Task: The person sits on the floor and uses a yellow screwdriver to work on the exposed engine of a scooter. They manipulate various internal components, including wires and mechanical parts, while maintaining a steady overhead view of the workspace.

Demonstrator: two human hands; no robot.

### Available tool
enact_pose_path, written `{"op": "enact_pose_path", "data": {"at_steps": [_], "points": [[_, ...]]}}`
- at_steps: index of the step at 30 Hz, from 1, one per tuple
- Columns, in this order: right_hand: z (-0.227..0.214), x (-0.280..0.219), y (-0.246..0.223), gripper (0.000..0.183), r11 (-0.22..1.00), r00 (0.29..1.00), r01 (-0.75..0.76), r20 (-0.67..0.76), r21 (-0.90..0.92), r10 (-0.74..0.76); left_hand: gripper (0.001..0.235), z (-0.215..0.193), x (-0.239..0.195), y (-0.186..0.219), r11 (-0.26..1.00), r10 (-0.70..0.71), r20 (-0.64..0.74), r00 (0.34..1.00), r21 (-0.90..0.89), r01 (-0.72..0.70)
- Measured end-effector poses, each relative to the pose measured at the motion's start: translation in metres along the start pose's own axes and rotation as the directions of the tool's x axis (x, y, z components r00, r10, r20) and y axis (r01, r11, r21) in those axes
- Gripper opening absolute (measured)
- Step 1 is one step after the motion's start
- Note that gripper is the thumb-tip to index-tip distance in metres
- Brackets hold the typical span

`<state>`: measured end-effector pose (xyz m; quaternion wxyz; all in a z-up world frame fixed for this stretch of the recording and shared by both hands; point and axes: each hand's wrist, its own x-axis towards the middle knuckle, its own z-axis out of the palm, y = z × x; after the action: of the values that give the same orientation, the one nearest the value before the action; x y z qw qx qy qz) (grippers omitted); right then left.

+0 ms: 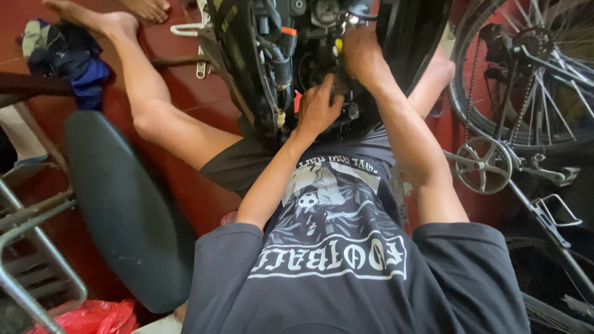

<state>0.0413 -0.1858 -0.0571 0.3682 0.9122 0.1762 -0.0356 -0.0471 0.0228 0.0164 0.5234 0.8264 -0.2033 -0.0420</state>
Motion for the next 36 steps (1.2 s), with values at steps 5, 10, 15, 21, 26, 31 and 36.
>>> {"op": "enact_pose_path", "data": {"at_steps": [5, 10, 15, 21, 26, 31, 36], "points": [[-0.092, 0.004, 0.052, 0.030, 0.606, 0.941, -0.320, 0.320, 0.728, 0.111, 0.025, 0.001, -0.002, -0.002, 1.000, 0.006, -0.021, 1.000, 0.000, -0.006], [-0.039, 0.008, 0.021, 0.018, 0.968, 0.994, -0.105, 0.032, 0.226, 0.100, 0.022, 0.003, -0.004, -0.003, 1.000, 0.001, -0.001, 1.000, -0.007, -0.001], [-0.086, -0.007, 0.047, 0.023, 0.641, 0.970, -0.239, 0.148, 0.730, 0.192, 0.020, 0.000, 0.000, 0.002, 1.000, -0.009, -0.015, 1.000, 0.014, 0.009], [-0.010, 0.006, 0.003, 0.027, 0.996, 1.000, 0.030, 0.007, 0.082, -0.030, 0.023, -0.001, 0.002, 0.001, 0.999, 0.043, -0.018, 0.999, -0.011, -0.043], [-0.088, 0.011, 0.047, 0.026, 0.575, 0.939, -0.342, 0.254, 0.743, 0.231, 0.052, 0.022, 0.000, -0.023, 0.983, -0.072, 0.002, 0.997, 0.167, 0.071], [-0.052, -0.017, 0.009, 0.027, 0.991, 0.883, 0.040, -0.469, 0.128, 0.025, 0.054, 0.000, -0.002, -0.006, 0.987, -0.151, 0.124, 0.981, 0.071, 0.143], [-0.037, 0.005, 0.019, 0.012, 0.911, 0.866, -0.141, -0.397, 0.388, 0.303, 0.049, 0.001, 0.002, -0.012, 0.966, -0.221, 0.169, 0.961, 0.176, 0.191]]}}
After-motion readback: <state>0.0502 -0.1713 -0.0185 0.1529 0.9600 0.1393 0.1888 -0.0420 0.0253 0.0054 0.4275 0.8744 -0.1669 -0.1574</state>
